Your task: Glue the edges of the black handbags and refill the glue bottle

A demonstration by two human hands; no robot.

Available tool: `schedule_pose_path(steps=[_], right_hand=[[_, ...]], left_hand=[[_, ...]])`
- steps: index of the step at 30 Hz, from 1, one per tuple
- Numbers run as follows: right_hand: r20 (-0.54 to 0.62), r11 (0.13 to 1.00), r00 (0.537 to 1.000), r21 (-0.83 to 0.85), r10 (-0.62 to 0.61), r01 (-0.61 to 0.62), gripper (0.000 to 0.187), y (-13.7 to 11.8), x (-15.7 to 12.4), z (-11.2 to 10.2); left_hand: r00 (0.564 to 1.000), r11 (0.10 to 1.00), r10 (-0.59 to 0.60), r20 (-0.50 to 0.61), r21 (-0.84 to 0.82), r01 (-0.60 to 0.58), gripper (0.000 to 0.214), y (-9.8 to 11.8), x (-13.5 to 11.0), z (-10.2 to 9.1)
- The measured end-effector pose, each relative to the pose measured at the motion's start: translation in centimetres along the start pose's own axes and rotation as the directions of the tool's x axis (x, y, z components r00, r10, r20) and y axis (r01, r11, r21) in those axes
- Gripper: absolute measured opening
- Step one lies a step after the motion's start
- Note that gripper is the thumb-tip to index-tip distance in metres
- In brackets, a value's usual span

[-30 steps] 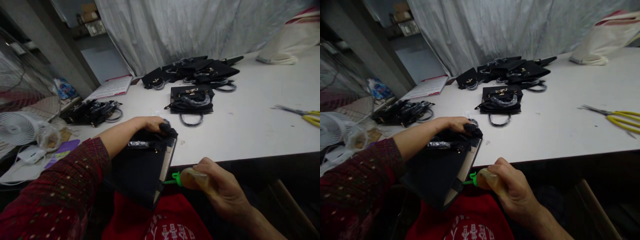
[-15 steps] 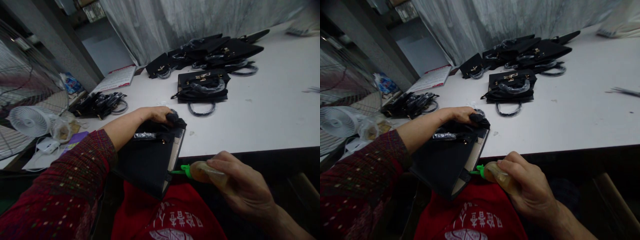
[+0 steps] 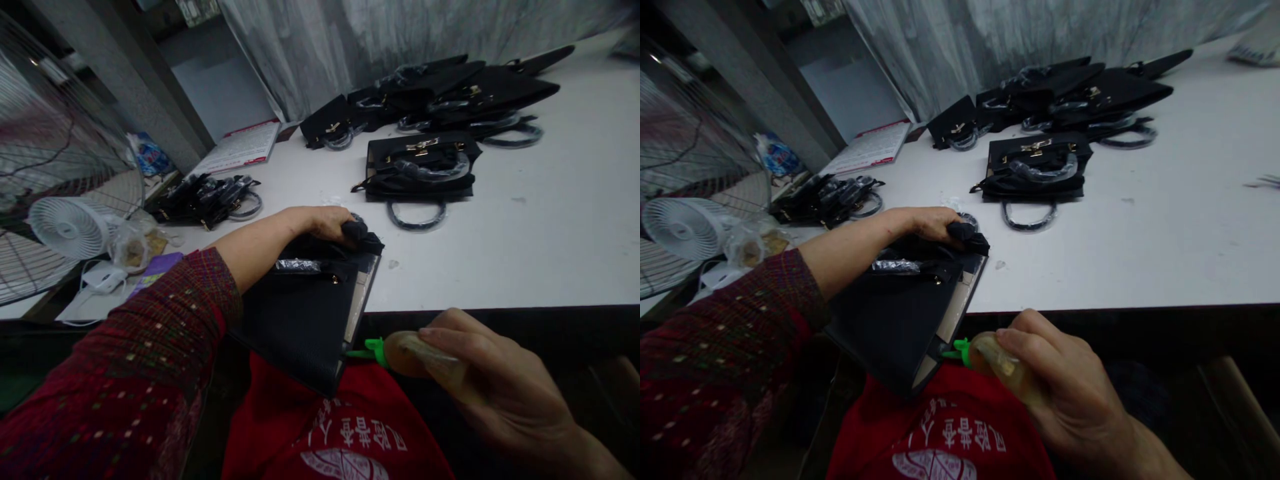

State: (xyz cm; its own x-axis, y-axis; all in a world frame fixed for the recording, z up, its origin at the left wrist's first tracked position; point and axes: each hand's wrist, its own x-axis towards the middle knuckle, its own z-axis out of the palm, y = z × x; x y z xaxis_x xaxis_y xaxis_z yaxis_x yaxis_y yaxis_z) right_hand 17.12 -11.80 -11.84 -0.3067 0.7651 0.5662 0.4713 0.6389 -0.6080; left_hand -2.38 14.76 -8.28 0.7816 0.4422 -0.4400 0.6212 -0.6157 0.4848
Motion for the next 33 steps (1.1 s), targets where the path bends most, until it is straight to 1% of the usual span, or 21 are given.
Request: schedule_pose_path(steps=[2,4,6,8,10,12,15,18,21,23,24,25,26,28,29,31,33], right_hand=[[-0.007,0.998,0.999,0.044,0.044,-0.044,0.022,-0.1,-0.2,0.0],[-0.028,0.997,0.997,0.037,0.066,-0.065,0.023,-0.2,-0.4,0.0],[-0.026,0.999,0.999,0.006,0.044,-0.044,0.022,-0.1,-0.4,-0.1],[-0.009,1.000,1.000,0.015,0.022,-0.022,0.021,0.0,-0.4,-0.2],[0.011,0.997,0.999,0.063,0.036,-0.036,0.023,0.2,-0.5,-0.1],[-0.008,0.995,0.998,0.071,0.064,-0.063,0.026,0.4,-0.7,0.0],[-0.038,0.996,0.997,0.063,0.064,-0.061,0.021,0.4,-0.7,0.2],[-0.011,0.990,0.998,0.124,0.067,-0.065,0.017,0.1,-0.5,0.3],[-0.008,0.976,0.991,0.177,0.131,-0.127,0.015,0.3,-0.5,0.3],[-0.062,0.955,0.979,0.240,0.195,-0.175,0.011,0.8,-0.6,0.2],[-0.103,0.935,0.964,0.288,0.246,-0.208,0.008,1.2,-0.7,0.2],[-0.142,0.898,0.935,0.358,0.324,-0.257,0.004,1.7,-0.8,0.3],[-0.170,0.846,0.895,0.435,0.412,-0.307,0.005,2.2,-0.9,0.3],[-0.181,0.708,0.791,0.591,0.584,-0.387,0.020,3.0,-0.9,0.4],[-0.182,0.668,0.758,0.626,0.627,-0.402,0.026,3.4,-0.8,0.5],[-0.200,0.649,0.731,0.645,0.652,-0.403,0.036,4.0,-0.3,0.5],[-0.227,0.656,0.724,0.648,0.652,-0.387,0.043,4.1,0.4,0.3]], left_hand=[[1.000,1.000,0.001,-0.004,-0.004,-0.001,0.026,0.1,-0.1,0.0],[1.000,1.000,-0.003,-0.007,-0.009,0.003,0.027,0.2,-0.1,0.0],[1.000,1.000,-0.015,-0.002,-0.013,0.015,0.027,0.3,-0.2,0.0],[1.000,1.000,-0.023,0.004,-0.009,0.023,0.027,0.4,-0.3,0.0],[1.000,1.000,-0.017,0.001,-0.005,0.017,0.027,0.5,-0.4,0.0],[1.000,1.000,-0.010,-0.005,-0.004,0.010,0.027,0.4,-0.4,0.0],[1.000,1.000,-0.010,-0.008,-0.010,0.010,0.028,0.2,-0.2,0.0],[1.000,1.000,-0.014,-0.006,-0.022,0.014,0.030,-0.1,0.1,0.1],[1.000,0.999,-0.029,-0.004,-0.036,0.029,0.031,-0.5,0.3,0.2],[0.999,0.998,-0.040,-0.008,-0.042,0.040,0.030,-0.6,0.2,0.3],[0.999,0.998,-0.044,-0.010,-0.043,0.044,0.030,-0.6,0.1,0.4],[0.999,0.998,-0.045,-0.012,-0.041,0.045,0.030,-0.4,-0.1,0.4],[0.999,0.998,-0.044,-0.013,-0.035,0.044,0.030,-0.2,-0.3,0.4],[0.999,0.999,-0.031,-0.010,-0.013,0.030,0.031,0.4,-0.7,0.0],[1.000,1.000,-0.019,-0.008,0.002,0.019,0.030,0.8,-0.9,-0.4],[1.000,0.999,0.011,-0.008,0.040,-0.011,0.023,1.5,-1.3,-1.6],[0.998,0.997,0.047,-0.032,0.070,-0.045,0.021,2.3,-1.6,-3.3]])
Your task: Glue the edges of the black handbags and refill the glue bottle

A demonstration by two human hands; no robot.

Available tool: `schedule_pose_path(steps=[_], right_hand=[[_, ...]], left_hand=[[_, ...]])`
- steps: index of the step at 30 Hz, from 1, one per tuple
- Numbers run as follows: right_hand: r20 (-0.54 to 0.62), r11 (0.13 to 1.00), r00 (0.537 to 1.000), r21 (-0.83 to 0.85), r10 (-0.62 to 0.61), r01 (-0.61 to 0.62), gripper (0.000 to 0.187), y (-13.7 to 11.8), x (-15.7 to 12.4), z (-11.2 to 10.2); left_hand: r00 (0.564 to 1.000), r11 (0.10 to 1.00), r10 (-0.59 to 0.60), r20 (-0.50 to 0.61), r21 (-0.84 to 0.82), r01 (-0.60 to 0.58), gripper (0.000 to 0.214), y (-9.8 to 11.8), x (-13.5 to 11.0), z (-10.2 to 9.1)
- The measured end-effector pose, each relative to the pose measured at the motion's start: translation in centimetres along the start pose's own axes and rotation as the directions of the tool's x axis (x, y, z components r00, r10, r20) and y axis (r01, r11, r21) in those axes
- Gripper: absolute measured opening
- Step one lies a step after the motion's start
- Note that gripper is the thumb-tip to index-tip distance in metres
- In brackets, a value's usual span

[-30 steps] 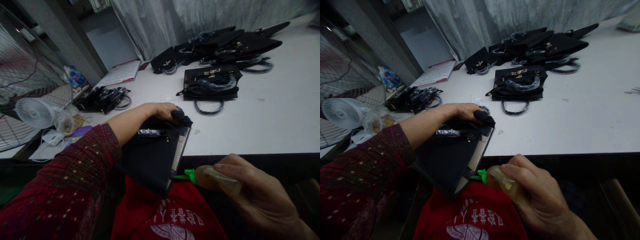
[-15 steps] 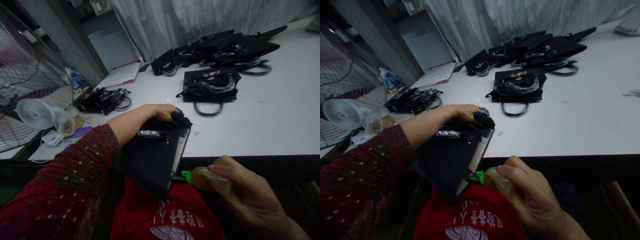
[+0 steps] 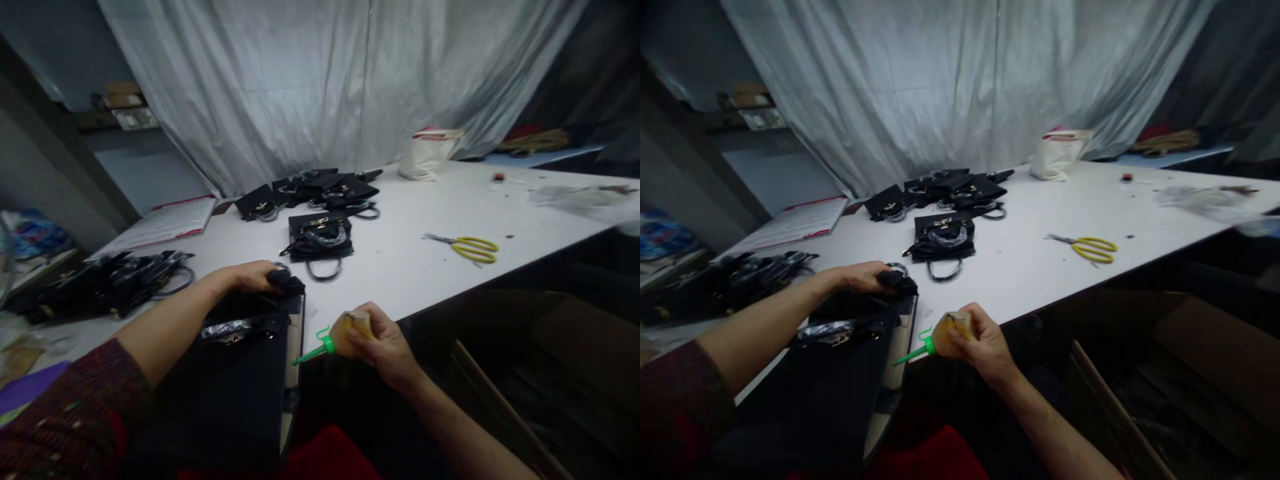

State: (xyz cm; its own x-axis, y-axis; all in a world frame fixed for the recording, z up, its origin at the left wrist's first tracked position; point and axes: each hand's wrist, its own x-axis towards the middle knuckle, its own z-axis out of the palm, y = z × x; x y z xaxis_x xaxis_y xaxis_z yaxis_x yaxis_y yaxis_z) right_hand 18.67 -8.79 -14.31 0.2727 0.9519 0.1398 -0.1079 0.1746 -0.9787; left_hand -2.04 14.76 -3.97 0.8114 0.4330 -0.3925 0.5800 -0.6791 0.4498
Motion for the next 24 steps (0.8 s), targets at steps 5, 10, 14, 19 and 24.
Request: schedule_pose_path(steps=[5,10,14,19,24], right_hand=[[-0.041,0.999,0.998,0.017,-0.050,0.051,0.043,-1.9,0.4,0.6],[-0.064,0.989,0.987,-0.015,-0.145,0.145,0.036,-2.9,1.2,-0.4],[-0.086,0.961,0.960,-0.092,-0.267,0.259,0.032,-3.2,2.2,-1.2],[-0.098,0.904,0.910,-0.200,-0.403,0.378,0.023,-3.2,2.6,-1.4],[-0.048,0.809,0.846,-0.326,-0.532,0.490,0.010,-2.7,2.8,-1.6]], left_hand=[[0.994,0.999,-0.005,-0.112,0.050,0.010,0.024,2.2,-1.9,-4.7],[0.975,0.994,-0.054,-0.214,0.083,0.073,0.024,4.4,-3.9,-8.4],[0.967,0.990,-0.002,-0.256,0.137,0.038,0.025,6.0,-5.3,-10.1],[0.915,0.949,0.080,-0.395,0.311,0.051,0.026,7.6,-7.3,-10.8],[0.726,0.869,0.326,-0.605,0.495,0.022,0.011,8.6,-9.0,-8.2]])
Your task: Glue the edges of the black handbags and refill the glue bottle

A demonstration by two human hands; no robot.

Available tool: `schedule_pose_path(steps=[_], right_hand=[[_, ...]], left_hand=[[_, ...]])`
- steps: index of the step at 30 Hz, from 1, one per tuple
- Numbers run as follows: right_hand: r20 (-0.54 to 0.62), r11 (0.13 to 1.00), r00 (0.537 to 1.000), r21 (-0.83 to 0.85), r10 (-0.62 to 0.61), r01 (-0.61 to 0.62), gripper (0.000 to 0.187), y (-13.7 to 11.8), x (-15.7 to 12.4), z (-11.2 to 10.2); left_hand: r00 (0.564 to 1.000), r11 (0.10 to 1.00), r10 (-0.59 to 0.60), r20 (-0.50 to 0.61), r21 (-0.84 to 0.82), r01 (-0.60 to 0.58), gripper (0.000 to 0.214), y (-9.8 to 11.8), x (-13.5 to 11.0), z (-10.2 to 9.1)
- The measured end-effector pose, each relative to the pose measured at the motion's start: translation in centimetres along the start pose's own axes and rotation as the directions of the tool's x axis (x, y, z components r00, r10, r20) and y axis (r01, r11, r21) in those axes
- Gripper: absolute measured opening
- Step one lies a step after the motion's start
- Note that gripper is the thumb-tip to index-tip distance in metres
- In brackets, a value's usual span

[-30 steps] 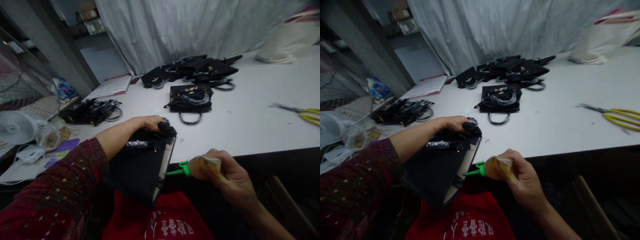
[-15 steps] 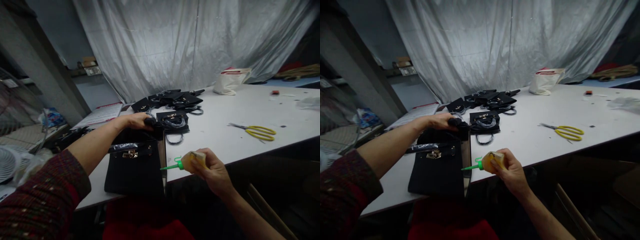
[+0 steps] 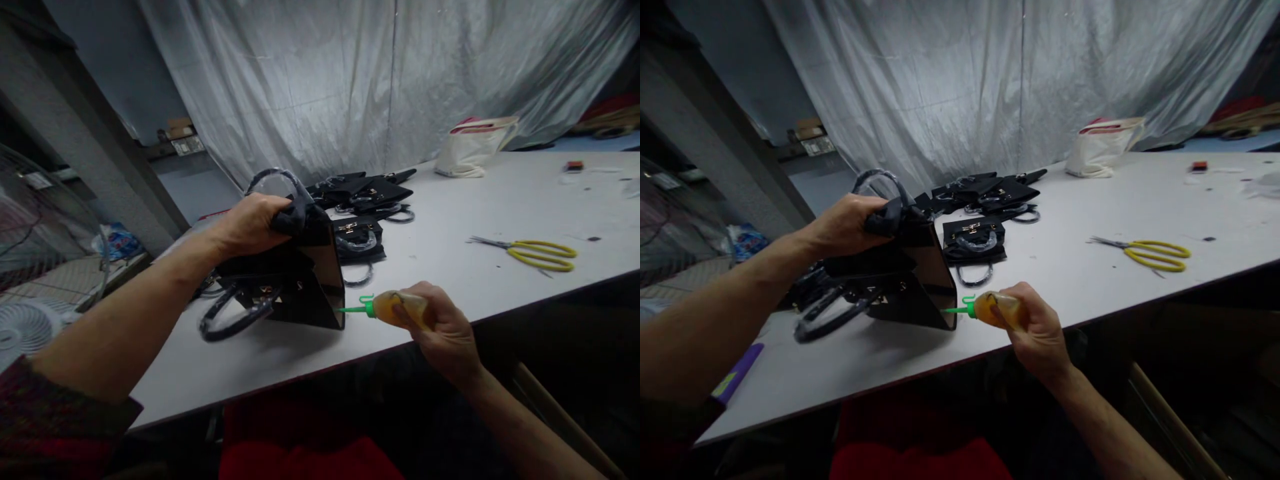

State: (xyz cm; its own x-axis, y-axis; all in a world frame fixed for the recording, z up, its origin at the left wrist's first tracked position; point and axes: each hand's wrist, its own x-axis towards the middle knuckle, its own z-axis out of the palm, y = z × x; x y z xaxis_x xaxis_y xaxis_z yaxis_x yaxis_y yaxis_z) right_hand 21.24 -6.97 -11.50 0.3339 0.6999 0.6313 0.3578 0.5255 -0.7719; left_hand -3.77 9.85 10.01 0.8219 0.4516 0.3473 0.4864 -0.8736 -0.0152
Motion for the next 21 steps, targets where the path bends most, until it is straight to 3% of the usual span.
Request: schedule_pose_path(steps=[2,6,11,16,21], right_hand=[[0.036,0.998,0.998,-0.031,-0.055,0.056,0.008,0.5,0.0,0.0],[0.087,0.991,0.991,-0.080,-0.104,0.111,0.012,1.9,0.1,-0.1],[0.083,0.982,0.990,-0.147,-0.111,0.123,0.009,4.1,1.4,-0.3],[0.092,0.974,0.987,-0.173,-0.131,0.145,0.007,6.0,3.8,0.4],[0.143,0.973,0.977,-0.147,-0.157,0.178,0.010,6.9,5.0,1.5]], left_hand=[[0.999,0.999,0.026,-0.021,0.031,-0.025,0.006,1.0,-1.1,0.9],[0.990,0.998,-0.014,0.138,0.058,0.006,0.001,2.3,-2.2,3.2],[0.953,0.993,-0.095,0.289,0.093,0.070,0.003,2.6,-1.1,4.9],[0.954,0.994,-0.101,0.281,0.060,0.088,0.007,2.0,-0.2,3.8],[0.953,0.995,-0.081,0.292,-0.038,0.097,0.009,1.3,-0.7,1.7]])
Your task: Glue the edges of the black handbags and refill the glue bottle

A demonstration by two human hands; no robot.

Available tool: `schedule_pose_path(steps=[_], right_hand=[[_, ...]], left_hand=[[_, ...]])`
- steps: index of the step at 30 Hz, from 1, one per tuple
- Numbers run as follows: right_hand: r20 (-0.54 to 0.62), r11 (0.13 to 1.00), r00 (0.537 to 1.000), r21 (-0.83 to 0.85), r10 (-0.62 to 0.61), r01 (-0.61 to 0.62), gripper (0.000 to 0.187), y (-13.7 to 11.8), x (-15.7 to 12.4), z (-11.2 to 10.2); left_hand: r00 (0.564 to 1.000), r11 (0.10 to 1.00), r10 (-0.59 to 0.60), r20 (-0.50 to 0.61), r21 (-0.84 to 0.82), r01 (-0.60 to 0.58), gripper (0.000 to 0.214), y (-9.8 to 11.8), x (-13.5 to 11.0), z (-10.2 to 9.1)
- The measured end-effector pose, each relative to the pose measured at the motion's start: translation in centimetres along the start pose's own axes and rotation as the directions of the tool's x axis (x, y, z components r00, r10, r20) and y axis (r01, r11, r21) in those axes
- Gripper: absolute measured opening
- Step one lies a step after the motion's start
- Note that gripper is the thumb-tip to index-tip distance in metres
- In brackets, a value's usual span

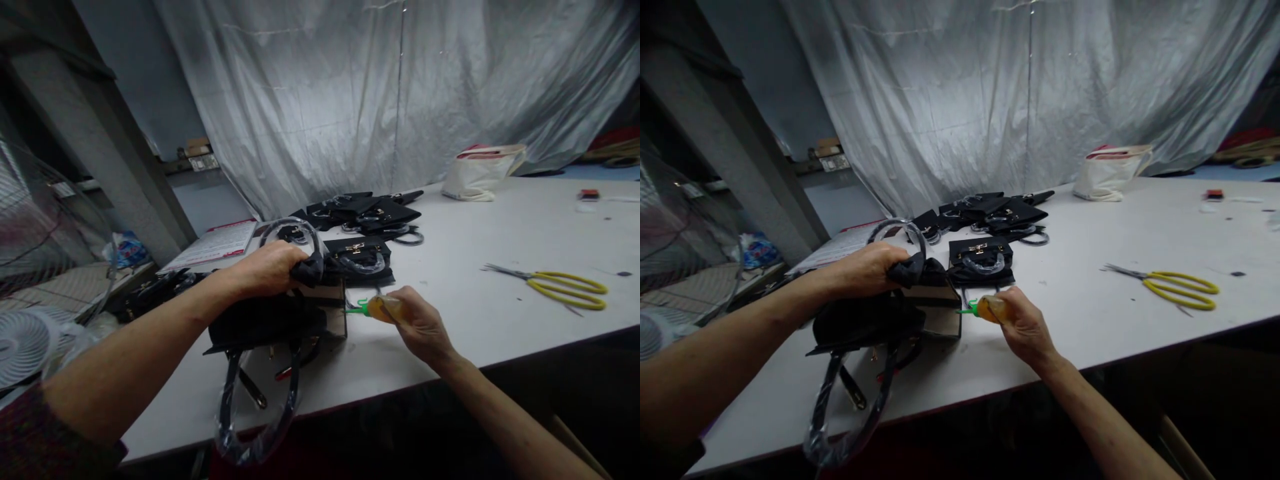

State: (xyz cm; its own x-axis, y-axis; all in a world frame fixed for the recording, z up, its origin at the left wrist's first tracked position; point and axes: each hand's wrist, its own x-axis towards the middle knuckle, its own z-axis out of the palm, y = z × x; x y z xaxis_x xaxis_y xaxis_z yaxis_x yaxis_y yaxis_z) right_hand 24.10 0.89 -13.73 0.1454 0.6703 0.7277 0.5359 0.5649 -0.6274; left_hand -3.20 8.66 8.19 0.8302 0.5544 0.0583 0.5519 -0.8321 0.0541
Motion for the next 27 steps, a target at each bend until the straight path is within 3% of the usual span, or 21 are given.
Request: schedule_pose_path(steps=[6,9,11,15,18,27], right_hand=[[0.049,0.998,0.999,0.063,-0.016,0.013,0.010,-1.6,-0.7,-0.5],[0.087,0.996,0.995,0.087,-0.039,0.031,0.017,-2.9,-1.3,-1.0],[0.126,0.996,0.991,0.074,-0.052,0.043,0.022,-3.3,-1.8,-1.1],[0.185,0.998,0.981,0.022,-0.064,0.060,0.033,-3.2,-2.9,-1.5],[0.201,0.999,0.979,-0.008,-0.032,0.035,0.028,-2.9,-3.6,-1.9],[0.151,0.997,0.988,-0.075,0.029,-0.018,0.014,-1.2,-3.1,-1.3]], left_hand=[[0.998,0.993,0.022,0.064,-0.120,-0.015,0.012,0.0,-1.6,-4.4],[0.998,0.993,0.041,0.046,-0.112,-0.036,0.011,0.1,-1.7,-5.3],[0.999,0.993,0.048,0.012,-0.110,-0.047,0.010,0.2,-1.5,-4.5],[0.999,0.996,0.050,0.001,-0.067,-0.050,0.011,0.3,-0.9,-0.6],[1.000,1.000,0.027,0.010,0.007,-0.027,0.010,0.5,-0.6,1.8],[0.998,0.997,-0.062,-0.024,0.034,0.063,0.009,0.5,-0.3,3.2]])
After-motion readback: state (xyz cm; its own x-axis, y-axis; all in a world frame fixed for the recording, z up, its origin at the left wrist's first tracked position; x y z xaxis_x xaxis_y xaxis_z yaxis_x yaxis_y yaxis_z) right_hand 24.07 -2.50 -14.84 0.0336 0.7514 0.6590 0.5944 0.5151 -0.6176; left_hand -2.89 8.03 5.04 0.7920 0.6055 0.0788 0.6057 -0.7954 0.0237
